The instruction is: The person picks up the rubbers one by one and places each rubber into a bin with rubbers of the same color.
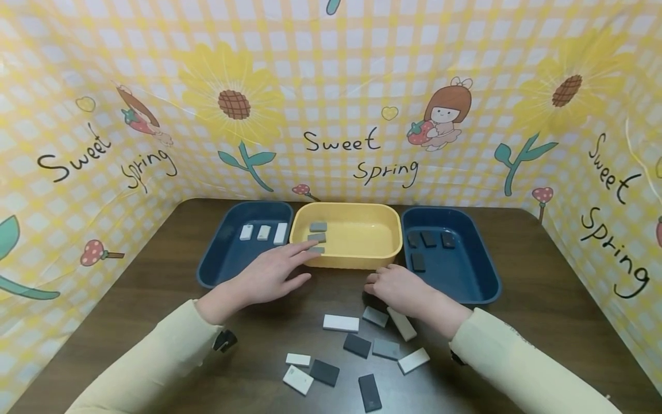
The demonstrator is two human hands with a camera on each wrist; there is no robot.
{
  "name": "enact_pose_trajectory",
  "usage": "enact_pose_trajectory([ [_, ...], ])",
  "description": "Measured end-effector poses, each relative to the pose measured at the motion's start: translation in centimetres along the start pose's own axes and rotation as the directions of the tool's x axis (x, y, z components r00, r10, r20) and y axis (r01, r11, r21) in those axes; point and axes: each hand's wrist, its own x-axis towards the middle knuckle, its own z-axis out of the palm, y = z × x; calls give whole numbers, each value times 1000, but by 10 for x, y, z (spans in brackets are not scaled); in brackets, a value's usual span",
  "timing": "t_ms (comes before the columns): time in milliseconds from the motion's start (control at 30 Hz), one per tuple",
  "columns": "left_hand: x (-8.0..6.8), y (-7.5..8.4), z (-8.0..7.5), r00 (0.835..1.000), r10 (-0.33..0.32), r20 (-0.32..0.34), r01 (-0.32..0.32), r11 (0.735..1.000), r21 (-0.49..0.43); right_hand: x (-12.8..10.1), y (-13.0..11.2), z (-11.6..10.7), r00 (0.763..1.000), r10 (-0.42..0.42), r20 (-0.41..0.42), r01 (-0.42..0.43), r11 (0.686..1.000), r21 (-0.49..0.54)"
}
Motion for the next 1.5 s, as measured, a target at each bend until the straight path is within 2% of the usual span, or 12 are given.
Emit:
enact_pose_trajectory([
  [167, 1, 1, 1, 1000, -19, -15, 19, 1000, -7, -4, -2, -16, 997, 34, -69, -26, 993, 115],
  [400, 13, 9, -1, 1000, -3, 2, 3, 1000, -15, -21, -5, -40, 987, 75, -141, -45, 978, 205],
  [667, 40, 18, -3, 998, 56, 21, -56, 998, 10, -46, 6, -51, 968, 167, -186, -120, 963, 240],
  [867, 65, 29, 4, 994, 80, 73, -82, 996, 23, -62, 27, -48, 943, 280, -181, -233, 942, 243],
  [1133, 95, 51, 20, 980, 116, 159, -122, 992, 24, -79, 60, -34, 880, 470, -75, -429, 851, 302],
  [1300, 108, 63, 29, 972, 147, 182, -155, 988, 30, -82, 73, -21, 844, 537, 17, -514, 797, 317],
  [1433, 116, 71, 36, 963, 149, 224, -158, 987, 24, -79, 77, -7, 814, 571, 110, -569, 745, 348],
  [1500, 120, 75, 39, 958, 150, 244, -161, 987, 25, -77, 79, 2, 805, 574, 149, -586, 731, 349],
])
